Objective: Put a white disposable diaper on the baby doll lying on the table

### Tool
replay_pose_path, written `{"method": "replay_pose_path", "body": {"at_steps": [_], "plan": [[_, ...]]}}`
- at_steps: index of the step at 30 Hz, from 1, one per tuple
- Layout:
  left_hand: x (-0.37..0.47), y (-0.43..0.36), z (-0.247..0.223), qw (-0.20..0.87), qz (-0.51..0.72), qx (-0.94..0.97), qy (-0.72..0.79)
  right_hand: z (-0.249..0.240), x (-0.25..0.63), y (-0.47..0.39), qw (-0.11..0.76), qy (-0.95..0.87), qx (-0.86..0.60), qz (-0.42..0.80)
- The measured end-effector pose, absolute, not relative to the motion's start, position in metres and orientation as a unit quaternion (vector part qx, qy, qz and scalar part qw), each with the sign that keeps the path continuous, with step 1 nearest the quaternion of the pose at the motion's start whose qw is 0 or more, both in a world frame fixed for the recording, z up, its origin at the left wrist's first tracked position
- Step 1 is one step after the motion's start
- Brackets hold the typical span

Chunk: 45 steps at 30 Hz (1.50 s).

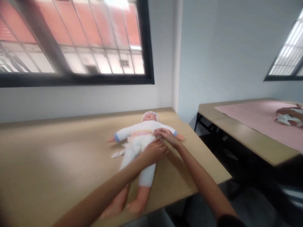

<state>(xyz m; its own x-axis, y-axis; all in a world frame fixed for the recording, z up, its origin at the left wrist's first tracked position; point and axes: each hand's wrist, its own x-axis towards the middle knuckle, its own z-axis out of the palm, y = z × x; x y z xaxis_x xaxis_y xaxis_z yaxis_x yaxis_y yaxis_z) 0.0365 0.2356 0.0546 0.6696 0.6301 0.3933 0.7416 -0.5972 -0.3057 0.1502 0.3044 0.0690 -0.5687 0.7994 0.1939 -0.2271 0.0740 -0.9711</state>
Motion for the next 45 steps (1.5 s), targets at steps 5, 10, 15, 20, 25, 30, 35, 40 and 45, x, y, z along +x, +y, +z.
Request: {"method": "replay_pose_path", "body": {"at_steps": [5, 10, 15, 20, 25, 30, 35, 40, 45], "plan": [[0.037, 0.233, 0.058, 0.218, -0.104, -0.888, -0.390, 0.071, 0.150, 0.303, 0.401, -0.617, -0.236, 0.635], [0.037, 0.230, 0.059, 0.217, -0.112, -0.885, -0.398, 0.066, 0.151, 0.308, 0.416, -0.592, -0.258, 0.641], [0.038, 0.230, 0.061, 0.213, -0.094, -0.886, -0.402, 0.058, 0.144, 0.310, 0.441, -0.638, -0.262, 0.575], [0.038, 0.231, 0.059, 0.220, -0.094, -0.887, -0.396, 0.054, 0.133, 0.310, 0.471, -0.659, -0.273, 0.518], [0.038, 0.230, 0.060, 0.257, -0.140, -0.876, -0.384, 0.054, 0.135, 0.312, 0.489, -0.651, -0.295, 0.500], [0.039, 0.224, 0.069, 0.320, -0.202, -0.814, -0.440, 0.057, 0.139, 0.313, 0.516, -0.612, -0.315, 0.510], [0.039, 0.222, 0.070, 0.348, -0.223, -0.775, -0.478, 0.060, 0.139, 0.309, 0.530, -0.576, -0.326, 0.530], [0.040, 0.223, 0.066, 0.338, -0.208, -0.783, -0.479, 0.067, 0.137, 0.302, 0.548, -0.558, -0.322, 0.534], [0.040, 0.225, 0.064, 0.312, -0.206, -0.791, -0.485, 0.066, 0.137, 0.300, 0.530, -0.621, -0.287, 0.501]]}}
